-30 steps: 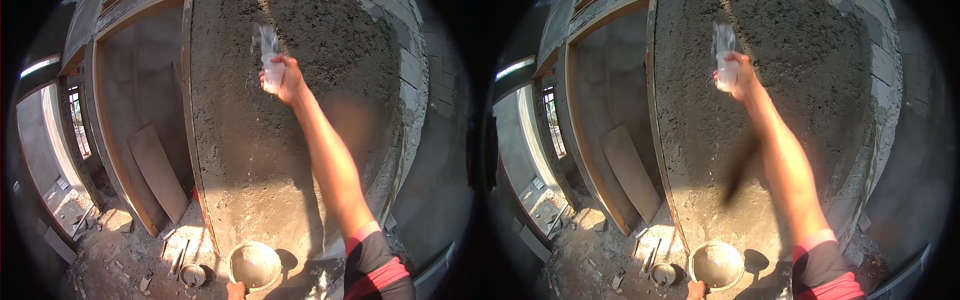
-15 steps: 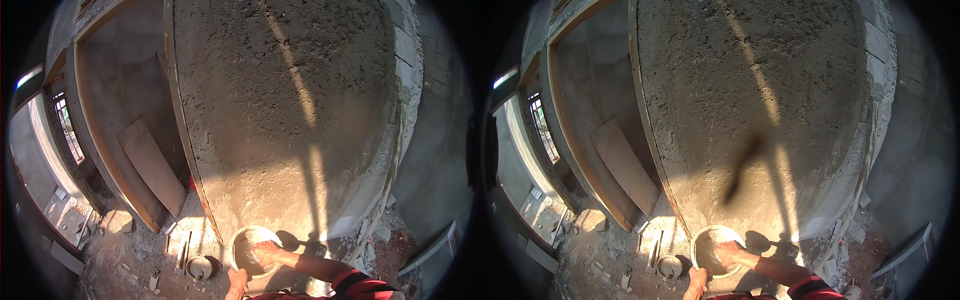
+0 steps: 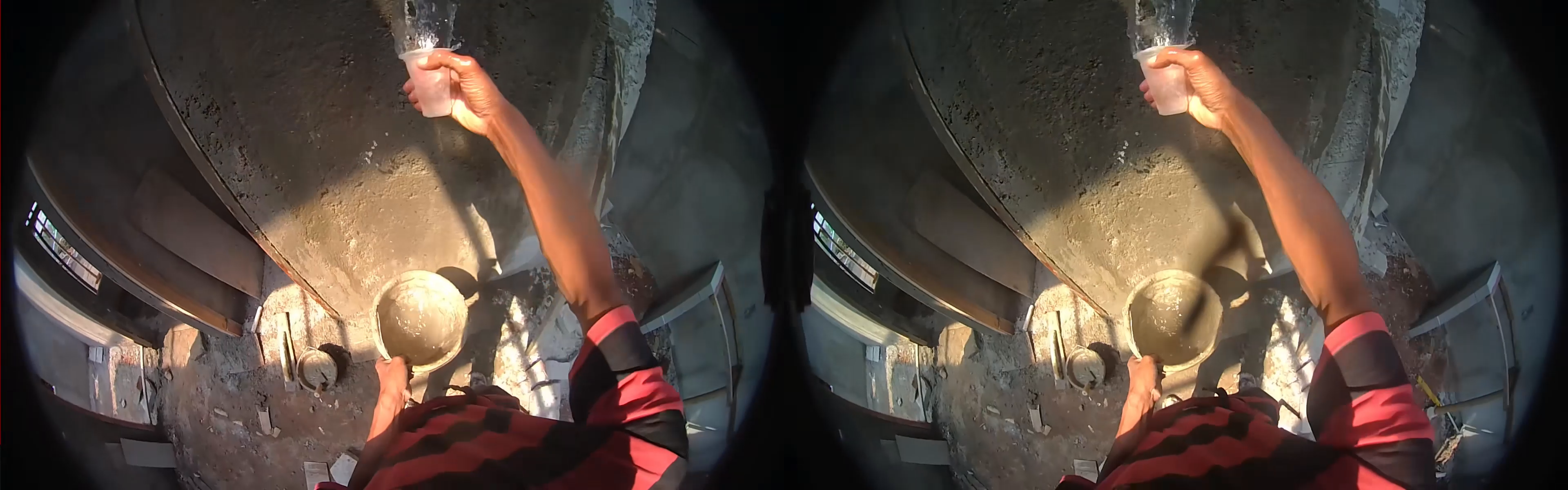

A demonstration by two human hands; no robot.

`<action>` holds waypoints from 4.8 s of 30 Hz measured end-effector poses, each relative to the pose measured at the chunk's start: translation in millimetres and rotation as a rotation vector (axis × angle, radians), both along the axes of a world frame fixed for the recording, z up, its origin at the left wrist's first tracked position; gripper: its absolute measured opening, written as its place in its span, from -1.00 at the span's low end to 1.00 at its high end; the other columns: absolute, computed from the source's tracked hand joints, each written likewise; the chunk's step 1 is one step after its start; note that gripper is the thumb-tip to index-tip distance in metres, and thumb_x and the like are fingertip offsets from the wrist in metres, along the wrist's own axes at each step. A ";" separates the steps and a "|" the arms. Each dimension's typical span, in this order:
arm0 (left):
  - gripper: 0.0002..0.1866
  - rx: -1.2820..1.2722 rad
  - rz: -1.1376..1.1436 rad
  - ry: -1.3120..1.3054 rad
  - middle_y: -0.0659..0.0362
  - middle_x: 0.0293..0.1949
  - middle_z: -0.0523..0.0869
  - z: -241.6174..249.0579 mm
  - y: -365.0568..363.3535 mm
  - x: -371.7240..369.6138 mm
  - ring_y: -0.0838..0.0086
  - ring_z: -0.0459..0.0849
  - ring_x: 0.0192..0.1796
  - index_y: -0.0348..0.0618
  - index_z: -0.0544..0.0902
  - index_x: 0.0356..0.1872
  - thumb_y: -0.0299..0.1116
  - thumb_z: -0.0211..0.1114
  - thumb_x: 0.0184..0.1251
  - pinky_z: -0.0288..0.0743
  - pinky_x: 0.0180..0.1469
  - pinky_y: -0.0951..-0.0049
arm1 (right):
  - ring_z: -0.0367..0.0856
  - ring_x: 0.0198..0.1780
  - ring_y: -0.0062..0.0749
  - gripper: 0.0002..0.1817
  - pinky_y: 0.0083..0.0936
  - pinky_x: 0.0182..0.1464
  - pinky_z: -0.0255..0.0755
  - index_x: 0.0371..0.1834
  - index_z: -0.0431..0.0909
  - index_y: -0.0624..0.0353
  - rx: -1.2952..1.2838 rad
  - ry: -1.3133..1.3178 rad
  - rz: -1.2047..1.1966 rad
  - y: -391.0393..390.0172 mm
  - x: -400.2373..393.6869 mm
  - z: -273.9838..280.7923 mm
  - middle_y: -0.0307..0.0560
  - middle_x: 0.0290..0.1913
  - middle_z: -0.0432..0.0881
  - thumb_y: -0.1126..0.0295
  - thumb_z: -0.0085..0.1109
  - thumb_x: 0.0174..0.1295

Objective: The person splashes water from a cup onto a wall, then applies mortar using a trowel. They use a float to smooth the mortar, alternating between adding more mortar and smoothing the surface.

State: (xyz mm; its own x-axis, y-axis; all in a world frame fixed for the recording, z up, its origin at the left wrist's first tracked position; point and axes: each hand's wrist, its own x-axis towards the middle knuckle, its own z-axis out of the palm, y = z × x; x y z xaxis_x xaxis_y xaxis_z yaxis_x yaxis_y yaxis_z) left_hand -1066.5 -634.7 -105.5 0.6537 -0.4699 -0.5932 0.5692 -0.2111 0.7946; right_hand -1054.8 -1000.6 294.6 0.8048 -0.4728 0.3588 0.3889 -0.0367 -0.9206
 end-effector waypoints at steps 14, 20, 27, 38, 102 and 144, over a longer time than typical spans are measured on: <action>-0.60 -0.013 -0.220 -0.308 0.02 -0.13 0.88 -62.6 -86.3 -70.5 0.32 0.83 -0.14 -0.48 0.73 0.08 -0.50 0.25 0.23 0.68 -0.03 0.33 | 0.75 0.18 0.00 -0.30 -0.09 0.24 0.60 0.34 0.60 0.22 -0.727 0.930 -0.170 101.1 -179.7 -534.2 0.24 0.14 0.73 0.23 0.48 0.08; -0.61 -0.050 -0.262 -0.141 0.05 -0.12 0.86 -95.7 -119.2 -111.1 0.33 0.84 -0.17 -0.45 0.72 0.08 -0.57 0.18 0.23 0.74 -0.07 0.35 | 0.80 0.08 -0.11 -0.51 -0.14 0.13 0.68 0.33 0.58 0.23 0.741 0.256 0.078 7.3 -226.8 -474.5 0.09 0.08 0.76 0.18 0.26 0.44; -0.58 -0.086 -0.083 0.226 0.03 0.04 0.73 -120.7 -132.9 -180.6 0.35 0.76 0.00 -0.33 0.53 0.27 -0.50 0.25 0.41 0.73 -0.02 0.33 | 0.74 -0.36 -0.45 -0.43 -0.45 -0.27 0.66 0.21 0.56 0.28 0.029 0.569 -0.421 -222.9 -197.6 -143.2 -0.04 -0.24 0.75 -0.04 0.28 0.47; -0.59 -0.253 -0.169 0.211 0.08 0.09 0.78 -105.1 -176.2 -195.0 0.43 0.76 0.05 -0.33 0.61 0.26 -0.57 0.32 0.41 0.67 0.07 0.37 | 0.81 -0.23 -0.21 -0.48 -0.15 0.00 0.65 0.19 0.63 0.15 -0.819 1.070 -0.425 -246.8 -267.1 -225.6 0.05 -0.20 0.79 0.04 0.46 0.33; -0.50 -0.008 -0.155 -0.145 -0.06 0.01 0.88 -114.5 -227.0 -176.2 0.22 0.85 0.04 -0.29 0.68 0.30 -0.43 0.36 0.31 0.67 0.13 0.23 | 0.66 0.33 0.05 -0.39 -0.05 0.44 0.46 0.35 0.60 0.18 -1.305 0.940 -0.041 -46.1 -286.7 -520.4 0.24 0.30 0.66 0.35 0.42 0.16; -0.54 0.024 -0.137 0.151 0.12 -0.10 0.81 -158.5 -196.8 -195.4 0.50 0.74 -0.18 -0.40 0.69 0.21 -0.54 0.27 0.26 0.66 -0.13 0.43 | 0.78 -0.20 -0.31 -0.64 -0.30 -0.14 0.67 0.12 0.67 0.11 0.977 0.541 0.004 -101.2 -273.2 -516.7 -0.10 -0.15 0.76 0.14 0.35 0.39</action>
State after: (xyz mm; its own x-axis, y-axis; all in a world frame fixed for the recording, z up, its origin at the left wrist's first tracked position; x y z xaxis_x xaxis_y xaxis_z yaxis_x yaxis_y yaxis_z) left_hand -1261.9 -831.5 -264.1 0.4877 -0.5330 -0.6914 0.6458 -0.3126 0.6965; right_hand -1328.0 -1101.8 -222.1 0.7448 -0.3575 -0.5634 -0.0732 0.7955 -0.6015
